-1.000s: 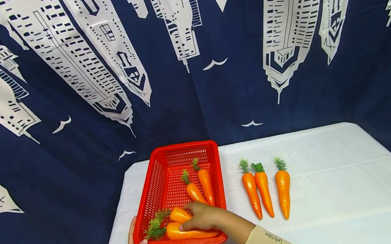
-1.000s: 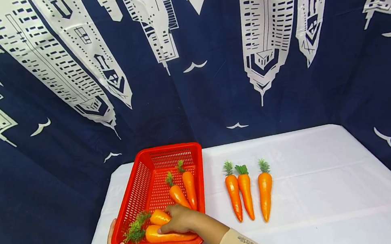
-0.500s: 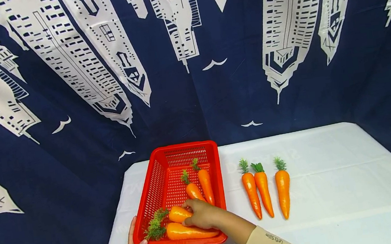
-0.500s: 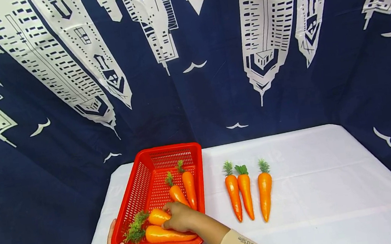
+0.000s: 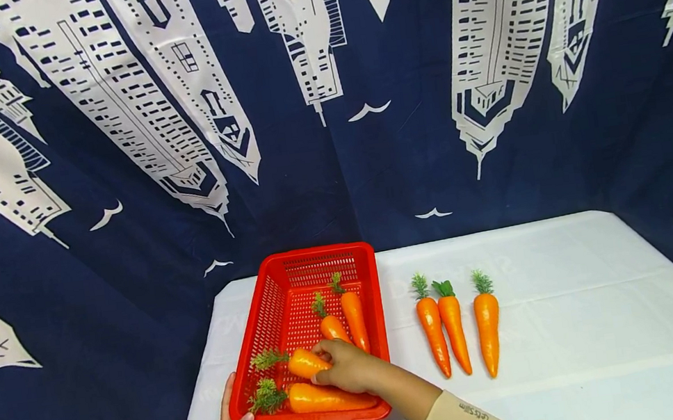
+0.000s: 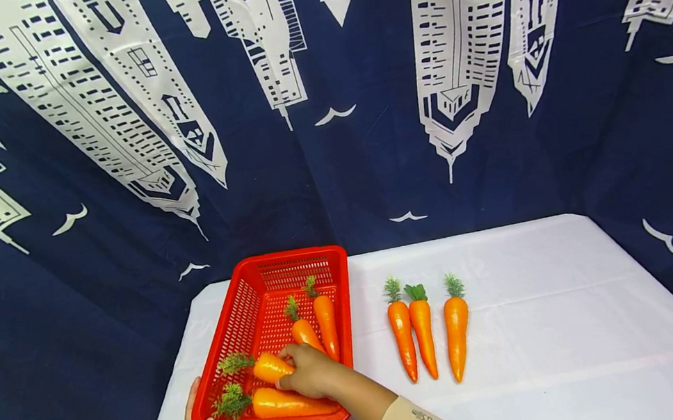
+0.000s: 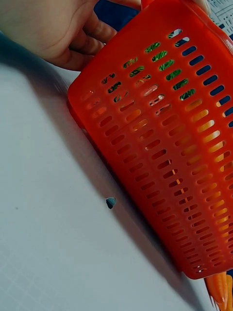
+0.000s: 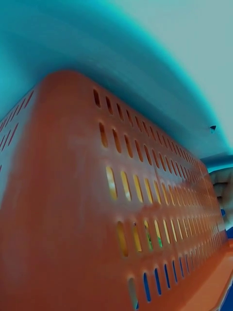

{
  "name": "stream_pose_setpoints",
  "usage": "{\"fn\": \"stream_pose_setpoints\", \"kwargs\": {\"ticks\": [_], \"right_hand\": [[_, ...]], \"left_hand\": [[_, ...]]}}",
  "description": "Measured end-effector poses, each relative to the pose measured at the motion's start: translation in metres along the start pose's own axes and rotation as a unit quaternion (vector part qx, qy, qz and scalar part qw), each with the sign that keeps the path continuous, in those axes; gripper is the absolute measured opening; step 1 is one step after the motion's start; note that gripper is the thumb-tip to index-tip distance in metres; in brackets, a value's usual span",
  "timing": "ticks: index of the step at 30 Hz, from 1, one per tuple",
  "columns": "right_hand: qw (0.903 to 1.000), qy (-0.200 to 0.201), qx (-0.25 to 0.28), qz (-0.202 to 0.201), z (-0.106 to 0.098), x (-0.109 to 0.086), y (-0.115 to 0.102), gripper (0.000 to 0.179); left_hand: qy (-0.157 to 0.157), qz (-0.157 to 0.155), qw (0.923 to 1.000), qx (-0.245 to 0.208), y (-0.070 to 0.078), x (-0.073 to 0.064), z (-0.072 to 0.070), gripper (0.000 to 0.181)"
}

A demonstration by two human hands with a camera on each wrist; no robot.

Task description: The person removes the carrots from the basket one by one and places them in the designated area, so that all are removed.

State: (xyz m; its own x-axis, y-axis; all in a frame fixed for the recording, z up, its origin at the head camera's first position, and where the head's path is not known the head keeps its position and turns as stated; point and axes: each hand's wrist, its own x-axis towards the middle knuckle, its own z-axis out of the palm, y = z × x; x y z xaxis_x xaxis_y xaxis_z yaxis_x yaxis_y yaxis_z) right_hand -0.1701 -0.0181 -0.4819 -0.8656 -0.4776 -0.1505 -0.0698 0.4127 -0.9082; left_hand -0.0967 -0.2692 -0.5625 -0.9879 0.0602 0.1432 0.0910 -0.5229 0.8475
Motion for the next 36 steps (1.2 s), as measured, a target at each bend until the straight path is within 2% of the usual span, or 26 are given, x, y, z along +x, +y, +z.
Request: {"fn": "stream_pose_setpoints", "kwargs": {"ticks": [4, 10, 17, 23, 29, 36], "right_hand": [[1.0000, 0.004, 0.004, -0.004, -0.001, 0.000, 0.000, 0.040], [0.9998, 0.016, 0.007, -0.011, -0.002, -0.001, 0.000, 0.044], [0.9993, 0.029, 0.007, -0.023, -0.005, -0.001, 0.001, 0.049], [0.9984, 0.036, 0.030, -0.034, -0.007, -0.003, -0.001, 0.051], [0.9966, 0.049, 0.051, -0.042, -0.009, -0.005, 0.000, 0.051], [0.9906, 0.067, 0.087, -0.081, -0.011, -0.008, 0.002, 0.045]], "left_hand": [[-0.004, 0.002, 1.0000, -0.004, 0.000, 0.000, 0.000, 0.080], [-0.003, 0.000, 1.0000, -0.007, -0.001, -0.001, 0.000, 0.071], [-0.001, -0.007, 1.0000, 0.004, 0.000, 0.000, 0.000, 0.079], [0.000, -0.006, 1.0000, 0.008, 0.000, 0.000, -0.001, 0.071], [0.007, -0.009, 0.9998, 0.014, 0.000, 0.000, 0.001, 0.073], [0.013, -0.010, 0.9997, 0.020, 0.001, 0.001, 0.001, 0.073]]}}
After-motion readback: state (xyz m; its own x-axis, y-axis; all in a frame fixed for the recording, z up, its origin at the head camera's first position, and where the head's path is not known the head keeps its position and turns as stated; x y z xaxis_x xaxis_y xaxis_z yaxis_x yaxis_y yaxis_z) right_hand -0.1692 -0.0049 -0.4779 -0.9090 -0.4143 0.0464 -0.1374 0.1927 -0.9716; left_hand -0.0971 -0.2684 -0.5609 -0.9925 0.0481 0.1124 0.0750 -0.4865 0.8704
